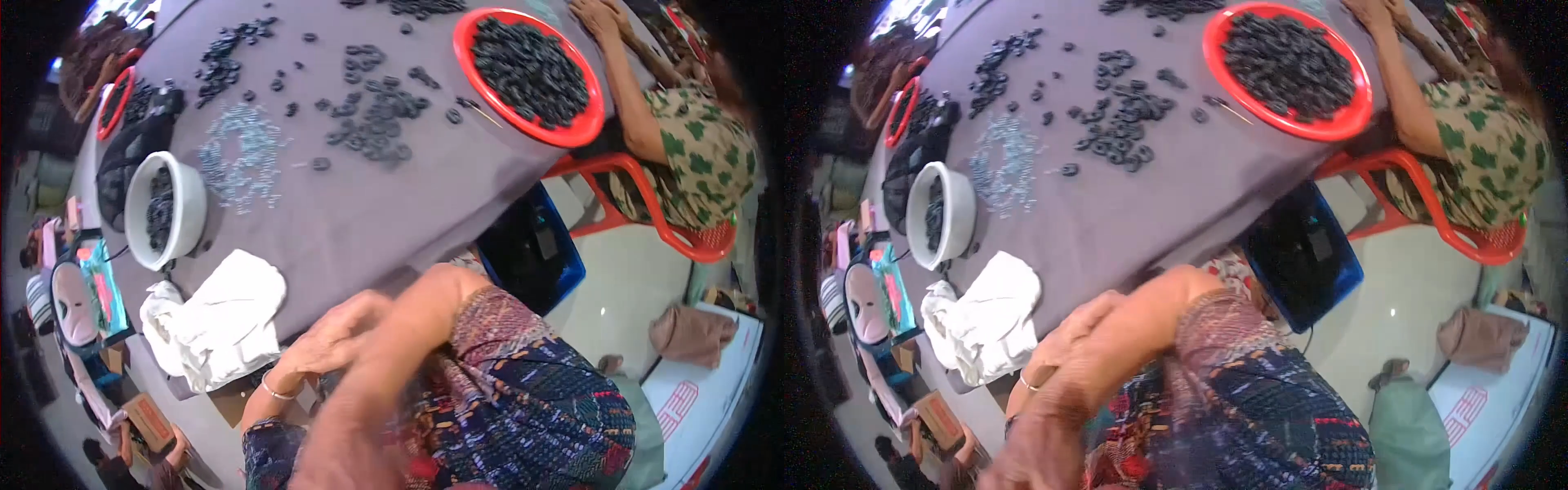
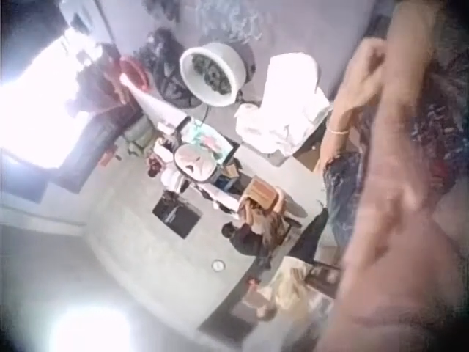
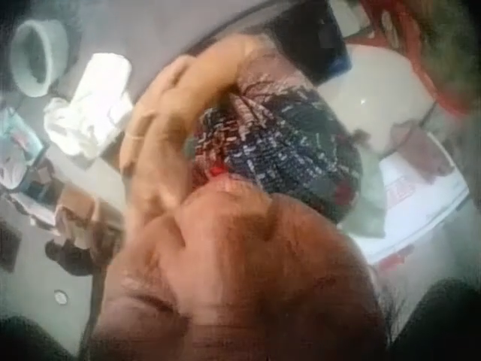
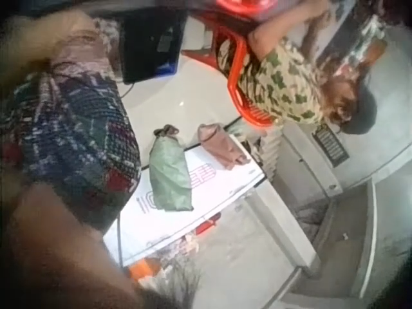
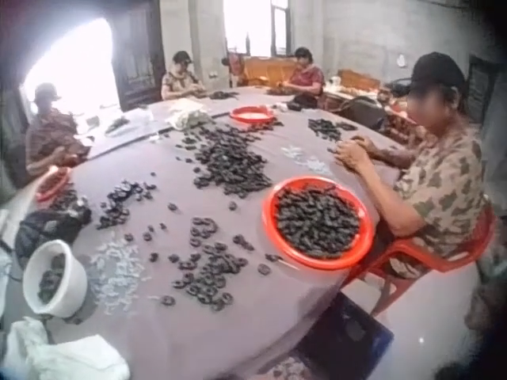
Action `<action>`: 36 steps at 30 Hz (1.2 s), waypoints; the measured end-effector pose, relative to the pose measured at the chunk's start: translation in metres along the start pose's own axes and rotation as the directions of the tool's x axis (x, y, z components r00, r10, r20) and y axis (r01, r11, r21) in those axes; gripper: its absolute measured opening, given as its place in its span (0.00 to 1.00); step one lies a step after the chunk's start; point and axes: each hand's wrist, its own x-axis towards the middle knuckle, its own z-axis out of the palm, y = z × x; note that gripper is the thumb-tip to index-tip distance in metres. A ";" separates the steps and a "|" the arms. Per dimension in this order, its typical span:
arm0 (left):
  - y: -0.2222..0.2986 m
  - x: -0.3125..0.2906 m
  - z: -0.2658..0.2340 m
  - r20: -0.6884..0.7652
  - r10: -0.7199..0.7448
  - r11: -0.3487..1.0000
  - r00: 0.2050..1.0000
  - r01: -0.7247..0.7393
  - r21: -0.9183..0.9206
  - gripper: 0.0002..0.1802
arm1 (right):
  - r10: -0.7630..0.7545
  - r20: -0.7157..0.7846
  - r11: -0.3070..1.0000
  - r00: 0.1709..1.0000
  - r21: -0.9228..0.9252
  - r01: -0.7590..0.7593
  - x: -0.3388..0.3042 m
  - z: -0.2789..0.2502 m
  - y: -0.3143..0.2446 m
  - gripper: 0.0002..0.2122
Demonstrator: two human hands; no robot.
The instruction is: The person is sorting and inspecting small black plastic ring-like components on a work table.
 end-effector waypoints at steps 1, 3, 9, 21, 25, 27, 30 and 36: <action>0.005 0.013 -0.004 0.087 0.082 0.996 0.993 -0.085 0.030 0.18 | 0.050 0.038 0.993 0.998 0.106 -0.054 -0.017 0.006 0.016 0.22; 0.012 0.017 -0.010 0.110 0.090 0.996 0.990 -0.088 -0.017 0.15 | 0.128 0.177 0.891 0.976 0.411 -0.191 -0.030 0.014 0.043 0.18; 0.023 0.035 -0.016 0.092 0.311 0.943 0.946 -0.320 0.096 0.10 | -0.038 0.114 0.999 0.993 0.021 0.036 -0.014 -0.002 -0.003 0.13; 0.027 0.091 -0.053 -0.148 0.448 0.841 0.882 -0.472 -0.266 0.10 | -0.066 -0.842 -0.197 0.536 -0.516 -0.834 -0.114 -0.012 -0.157 0.09; 0.017 0.097 -0.053 0.064 0.318 0.874 0.946 -0.266 -0.406 0.10 | -0.381 -0.855 -0.365 0.352 -0.210 -0.907 -0.150 -0.031 -0.169 0.07; 0.010 0.096 -0.053 0.127 0.373 0.819 0.919 -0.263 -0.510 0.11 | -0.332 -0.839 -0.517 0.432 -0.221 -0.827 -0.157 -0.040 -0.169 0.08; 0.010 0.088 -0.070 0.196 0.369 0.796 0.909 -0.199 -0.572 0.13 | -0.201 -0.860 -0.695 0.469 -0.212 -0.687 -0.164 -0.053 -0.165 0.10; 0.008 0.091 -0.068 0.217 0.390 0.844 0.895 -0.253 -0.473 0.14 | -0.103 -0.864 -0.834 0.492 -0.195 -0.516 -0.172 -0.079 -0.154 0.11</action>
